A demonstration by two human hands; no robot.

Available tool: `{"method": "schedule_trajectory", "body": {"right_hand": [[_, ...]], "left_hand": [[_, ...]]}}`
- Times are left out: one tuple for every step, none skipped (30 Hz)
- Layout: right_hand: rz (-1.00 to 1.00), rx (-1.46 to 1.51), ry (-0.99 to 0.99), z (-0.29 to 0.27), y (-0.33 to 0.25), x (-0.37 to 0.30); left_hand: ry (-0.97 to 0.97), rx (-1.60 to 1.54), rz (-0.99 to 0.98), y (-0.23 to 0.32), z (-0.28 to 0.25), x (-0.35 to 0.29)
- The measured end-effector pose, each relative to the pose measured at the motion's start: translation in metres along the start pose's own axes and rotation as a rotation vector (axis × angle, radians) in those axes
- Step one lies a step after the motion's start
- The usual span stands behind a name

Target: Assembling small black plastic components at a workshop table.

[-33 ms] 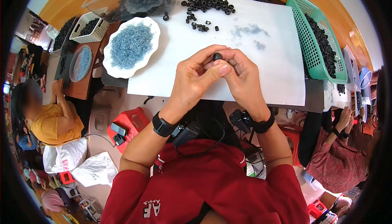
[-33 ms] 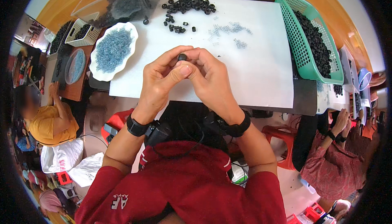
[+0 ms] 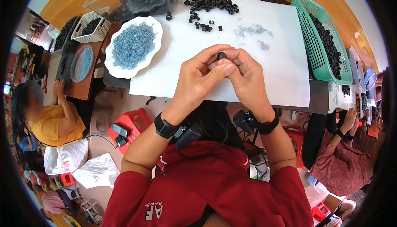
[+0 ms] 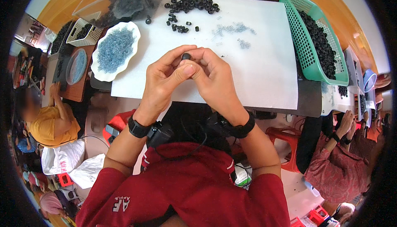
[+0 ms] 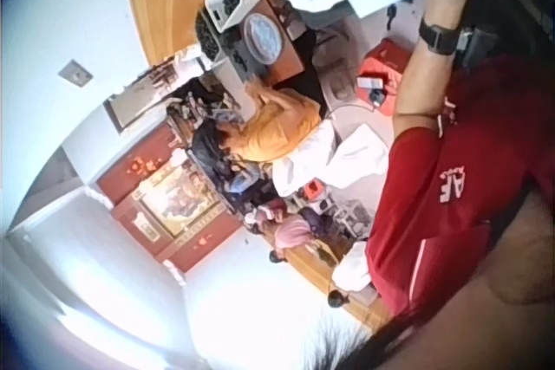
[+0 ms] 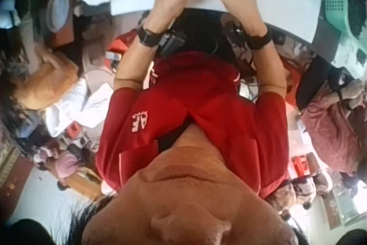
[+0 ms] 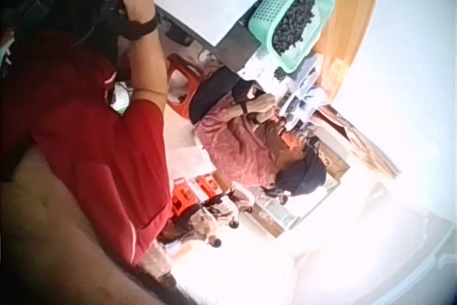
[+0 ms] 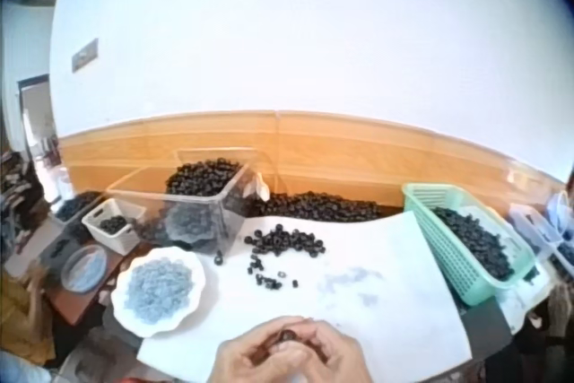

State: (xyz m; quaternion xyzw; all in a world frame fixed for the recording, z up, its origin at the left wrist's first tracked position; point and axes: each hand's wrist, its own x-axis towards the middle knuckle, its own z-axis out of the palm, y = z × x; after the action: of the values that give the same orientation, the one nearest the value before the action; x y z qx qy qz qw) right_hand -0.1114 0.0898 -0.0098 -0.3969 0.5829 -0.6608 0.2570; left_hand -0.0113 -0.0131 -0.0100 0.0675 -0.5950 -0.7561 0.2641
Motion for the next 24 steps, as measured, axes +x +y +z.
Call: {"method": "schedule_trajectory", "body": {"right_hand": [[0.002, -0.001, 0.005, 0.000, -0.001, 0.000], [0.068, 0.099, 0.012, 0.000, -0.002, 0.002], [0.133, 0.199, 0.019, -0.001, -0.003, 0.003], [0.133, 0.197, 0.022, -0.003, -0.005, 0.005], [0.188, 0.325, -0.037, -0.005, -0.006, 0.005], [0.244, 0.454, -0.096, -0.008, -0.008, 0.005], [0.246, 0.452, -0.093, -0.011, -0.009, 0.004], [0.301, 0.485, -0.114, -0.013, -0.009, 0.004], [0.356, 0.518, -0.135, -0.014, -0.009, 0.004], [0.359, 0.518, -0.136, -0.015, -0.010, 0.004], [0.373, 0.539, -0.155, -0.015, -0.010, 0.004], [0.387, 0.560, -0.174, -0.015, -0.011, 0.004], [0.391, 0.561, -0.178, -0.015, -0.011, 0.004], [0.389, 0.547, -0.181, -0.015, -0.012, 0.005], [0.386, 0.532, -0.184, -0.015, -0.013, 0.005], [0.389, 0.531, -0.187, -0.015, -0.013, 0.005], [0.384, 0.463, -0.155, -0.015, -0.013, 0.005], [0.377, 0.394, -0.124, -0.015, -0.013, 0.005], [0.379, 0.394, -0.128, -0.014, -0.012, 0.006], [0.328, 0.281, -0.089, -0.014, -0.010, 0.007], [0.277, 0.169, -0.050, -0.013, -0.009, 0.007], [0.278, 0.168, -0.053, -0.012, -0.010, 0.008], [0.259, 0.110, -0.017, -0.011, -0.012, 0.009], [0.239, 0.053, 0.020, -0.010, -0.013, 0.010]], "left_hand": [[-0.004, -0.002, -0.003, 0.001, 0.001, 0.000], [-0.014, -0.033, -0.022, 0.003, 0.001, 0.002], [-0.024, -0.065, -0.041, 0.004, 0.000, 0.003], [-0.028, -0.068, -0.041, 0.006, -0.002, 0.004], [-0.050, -0.033, -0.030, 0.007, -0.005, 0.003], [-0.072, 0.002, -0.019, 0.008, -0.008, 0.003], [-0.073, -0.001, -0.021, 0.008, -0.009, 0.004], [-0.085, 0.114, 0.031, 0.008, -0.012, 0.006], [-0.096, 0.230, 0.083, 0.007, -0.014, 0.008], [-0.094, 0.229, 0.081, 0.005, -0.016, 0.010], [-0.104, 0.256, 0.158, 0.002, -0.019, 0.012], [-0.114, 0.284, 0.235, 0.000, -0.020, 0.012], [-0.109, 0.285, 0.234, 0.001, -0.020, 0.012], [-0.099, 0.268, 0.241, 0.001, -0.019, 0.012], [-0.089, 0.250, 0.249, 0.002, -0.018, 0.012], [-0.085, 0.250, 0.248, 0.000, -0.017, 0.012], [-0.065, 0.224, 0.272, -0.003, -0.016, 0.012], [-0.044, 0.199, 0.295, -0.005, -0.015, 0.012], [-0.040, 0.199, 0.296, -0.006, -0.015, 0.012], [-0.014, 0.242, 0.314, -0.007, -0.015, 0.012], [0.011, 0.285, 0.333, -0.008, -0.015, 0.011], [0.015, 0.284, 0.333, -0.009, -0.017, 0.011], [0.025, 0.304, 0.321, -0.010, -0.018, 0.011], [0.035, 0.324, 0.308, -0.010, -0.019, 0.011]]}}
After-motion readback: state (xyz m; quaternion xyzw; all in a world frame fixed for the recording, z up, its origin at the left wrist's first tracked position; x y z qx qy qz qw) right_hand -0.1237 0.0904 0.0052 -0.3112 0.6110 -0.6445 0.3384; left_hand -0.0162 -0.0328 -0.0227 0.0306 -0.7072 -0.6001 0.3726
